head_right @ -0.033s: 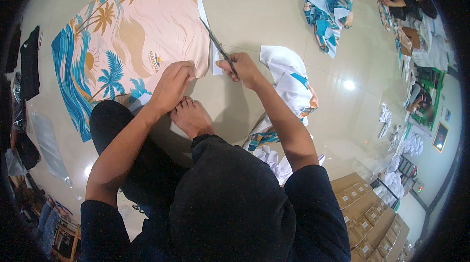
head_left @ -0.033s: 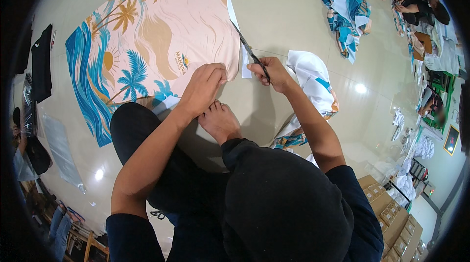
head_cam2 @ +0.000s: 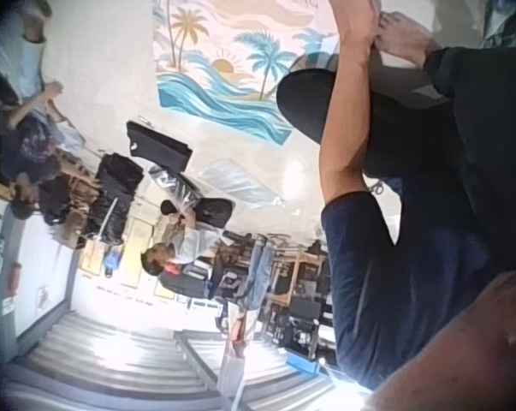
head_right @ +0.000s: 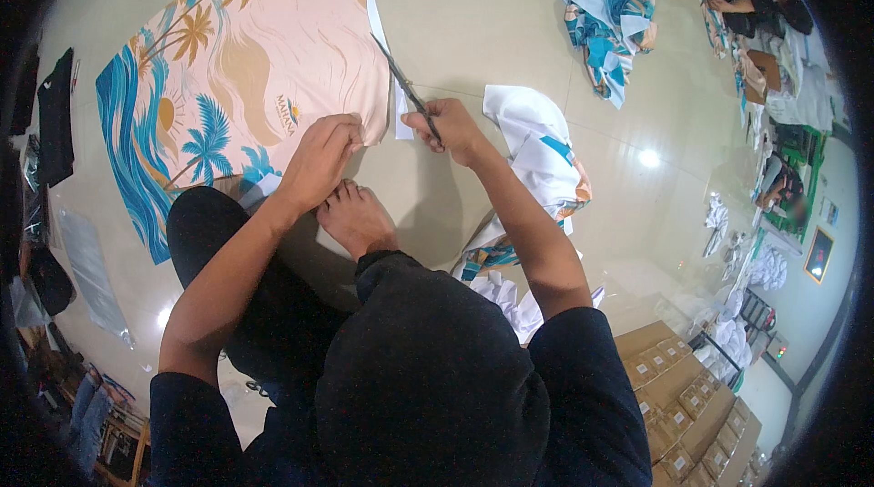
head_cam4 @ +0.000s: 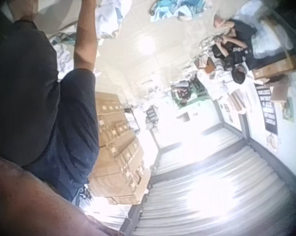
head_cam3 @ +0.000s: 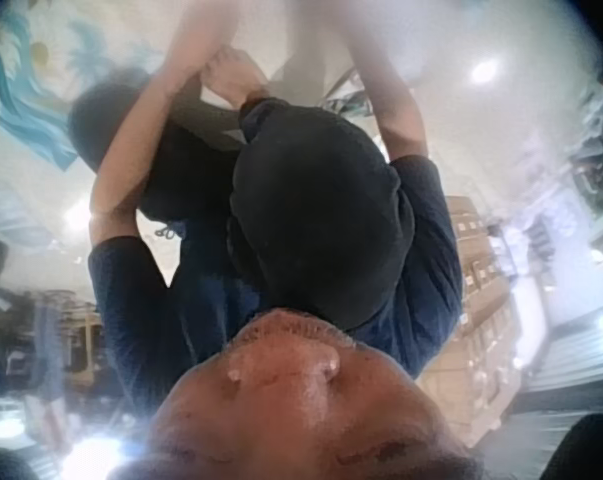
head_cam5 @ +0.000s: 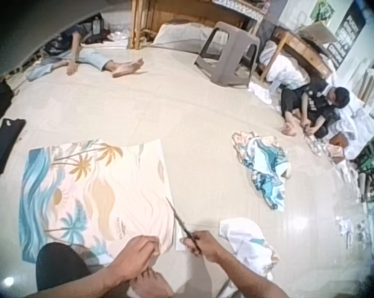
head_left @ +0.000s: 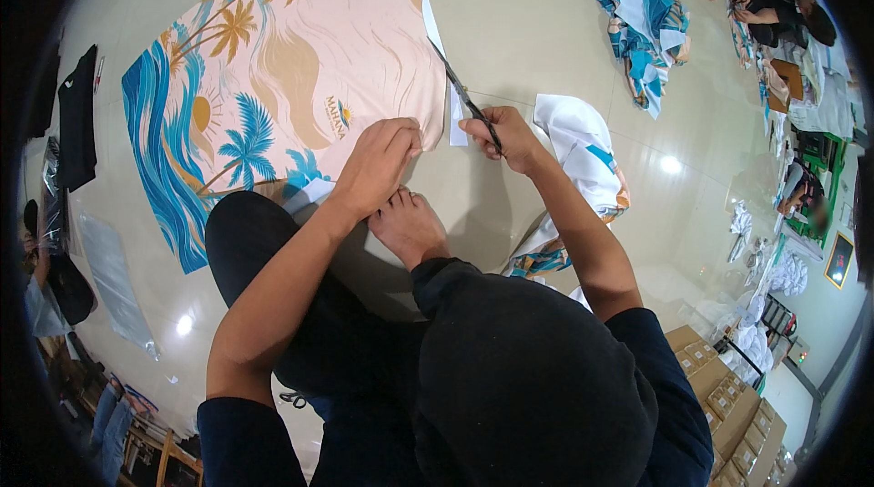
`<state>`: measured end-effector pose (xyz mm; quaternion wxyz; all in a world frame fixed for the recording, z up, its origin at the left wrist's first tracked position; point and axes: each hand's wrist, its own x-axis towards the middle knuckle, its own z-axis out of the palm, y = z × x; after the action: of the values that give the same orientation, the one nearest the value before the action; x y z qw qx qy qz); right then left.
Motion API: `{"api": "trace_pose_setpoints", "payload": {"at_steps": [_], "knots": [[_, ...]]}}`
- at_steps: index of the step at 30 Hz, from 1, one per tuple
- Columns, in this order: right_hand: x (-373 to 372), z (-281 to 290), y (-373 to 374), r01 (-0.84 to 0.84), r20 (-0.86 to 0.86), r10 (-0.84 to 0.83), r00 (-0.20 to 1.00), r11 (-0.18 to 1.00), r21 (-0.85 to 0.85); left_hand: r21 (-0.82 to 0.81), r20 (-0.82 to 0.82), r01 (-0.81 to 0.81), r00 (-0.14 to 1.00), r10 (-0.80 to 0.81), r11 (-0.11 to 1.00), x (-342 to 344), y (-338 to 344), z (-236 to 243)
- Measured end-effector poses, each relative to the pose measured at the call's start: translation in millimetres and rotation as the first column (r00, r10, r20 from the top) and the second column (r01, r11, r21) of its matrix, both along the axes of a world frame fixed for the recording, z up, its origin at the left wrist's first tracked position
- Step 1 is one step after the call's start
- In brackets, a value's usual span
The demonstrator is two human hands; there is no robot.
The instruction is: The person sits on the floor and uses scissors to cut a piece of patterned fabric. They trim the edges and separate sections of the material, handling the fabric with both hands to align and cut it precisely.
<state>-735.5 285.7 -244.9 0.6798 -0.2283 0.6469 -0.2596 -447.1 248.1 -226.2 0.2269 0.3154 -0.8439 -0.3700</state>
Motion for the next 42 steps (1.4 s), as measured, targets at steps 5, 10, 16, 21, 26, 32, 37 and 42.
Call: {"api": "trace_pose_setpoints", "payload": {"at_steps": [5,10,16,21,26,32,37,42], "knots": [[2.9,1.9,1.4,0.03,0.035,-0.03,0.999,1.0,0.003,0.005,-0.01,-0.002,1.0,0.002,1.0,1.4,0.2,0.7],[6.1,-0.2,5.1,0.051,0.074,-0.05,0.996,0.999,-0.009,0.006,-0.011,0.004,1.0,-0.004,1.0,1.0,-0.7,1.3],[15.0,0.9,7.0,0.08,0.098,-0.079,0.992,0.997,-0.006,-0.01,-0.017,-0.007,1.0,0.006,1.0,1.8,0.2,0.4],[20.9,-0.9,9.7,0.102,0.086,-0.101,0.991,0.995,-0.002,-0.007,-0.011,0.0,1.0,-0.001,1.0,2.4,-1.1,-1.1],[27.1,-2.0,12.1,0.117,0.085,-0.117,0.99,0.993,0.004,-0.005,-0.02,-0.001,1.0,0.001,1.0,2.5,-2.1,-0.4],[32.8,4.6,11.2,0.118,0.084,-0.12,0.989,0.993,0.029,0.022,-0.01,-0.001,1.0,0.002,1.0,3.9,-3.0,1.5],[39.0,7.4,9.1,0.15,0.077,-0.153,0.985,0.988,0.047,0.026,-0.013,-0.001,1.0,0.001,1.0,4.1,-3.2,1.0],[41.2,9.7,8.6,0.173,0.115,-0.176,0.978,0.984,0.04,0.023,-0.014,0.004,1.0,-0.003,1.0,5.5,-4.0,2.8]]}}
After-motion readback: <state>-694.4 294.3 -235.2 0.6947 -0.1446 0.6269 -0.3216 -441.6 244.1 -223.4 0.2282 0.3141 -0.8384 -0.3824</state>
